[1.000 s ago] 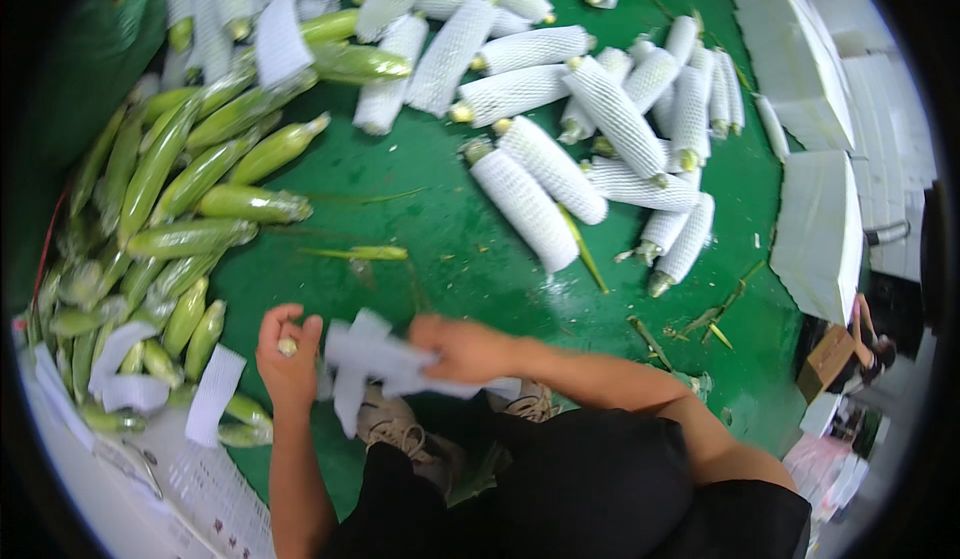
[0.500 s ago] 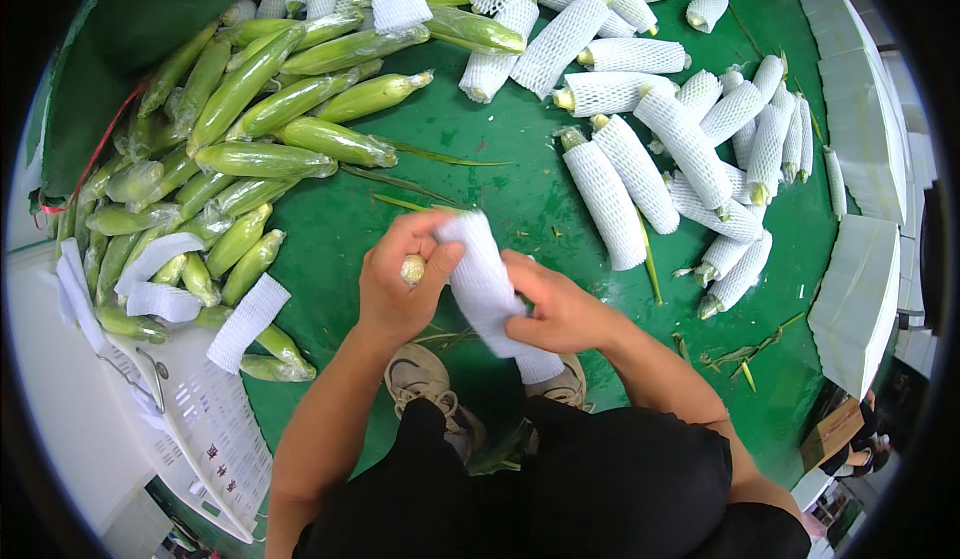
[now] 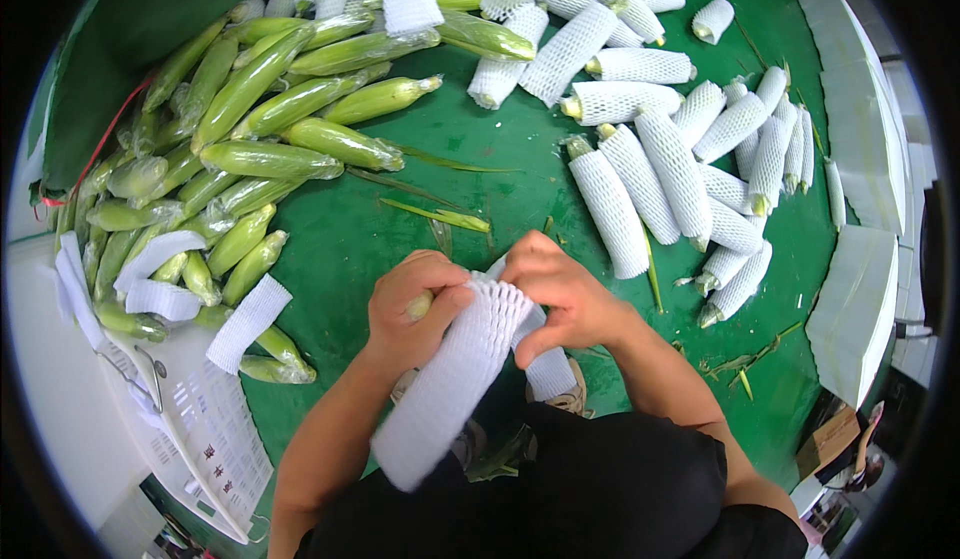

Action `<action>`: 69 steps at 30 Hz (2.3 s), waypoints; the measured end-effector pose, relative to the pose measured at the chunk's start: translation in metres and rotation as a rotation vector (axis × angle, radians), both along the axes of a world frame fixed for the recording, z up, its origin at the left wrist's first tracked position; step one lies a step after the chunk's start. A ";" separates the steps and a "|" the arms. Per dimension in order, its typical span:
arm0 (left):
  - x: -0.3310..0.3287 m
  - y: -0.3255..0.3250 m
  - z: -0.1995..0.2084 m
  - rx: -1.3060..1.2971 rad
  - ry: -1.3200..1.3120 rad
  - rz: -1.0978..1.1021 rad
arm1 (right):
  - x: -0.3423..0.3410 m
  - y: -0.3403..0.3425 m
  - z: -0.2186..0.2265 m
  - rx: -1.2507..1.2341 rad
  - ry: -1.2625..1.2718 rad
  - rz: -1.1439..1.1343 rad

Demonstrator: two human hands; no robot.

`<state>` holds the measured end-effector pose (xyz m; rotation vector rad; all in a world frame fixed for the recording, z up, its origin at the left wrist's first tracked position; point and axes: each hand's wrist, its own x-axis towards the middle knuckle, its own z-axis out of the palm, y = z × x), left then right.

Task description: The person wraps individual corn cobs in plastic film and then slides them into white mesh protective sleeves by hand.

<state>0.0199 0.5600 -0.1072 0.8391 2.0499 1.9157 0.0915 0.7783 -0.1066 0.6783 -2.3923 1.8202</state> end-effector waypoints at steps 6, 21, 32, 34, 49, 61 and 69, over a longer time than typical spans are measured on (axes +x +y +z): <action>0.005 -0.005 -0.022 -0.217 0.387 0.057 | 0.031 -0.015 0.024 -0.632 -0.300 -0.618; 0.049 -0.005 -0.018 0.327 -0.698 -0.105 | 0.008 -0.062 -0.008 -1.211 -0.863 -0.510; 0.071 -0.070 -0.154 -0.073 -1.175 0.244 | 0.034 -0.100 -0.177 -0.892 -0.777 -0.599; 0.079 -0.067 -0.148 -0.375 -0.497 0.250 | 0.023 -0.117 -0.167 -0.848 -0.931 -0.490; -0.073 -0.180 -0.121 -1.072 0.515 0.563 | 0.047 -0.029 -0.079 0.630 -0.370 -0.283; -0.099 -0.207 -0.116 -1.489 0.501 0.470 | 0.040 -0.061 -0.097 0.817 -0.055 -0.205; -0.085 -0.220 -0.119 -1.338 0.597 0.055 | 0.008 -0.104 -0.134 0.922 0.139 0.141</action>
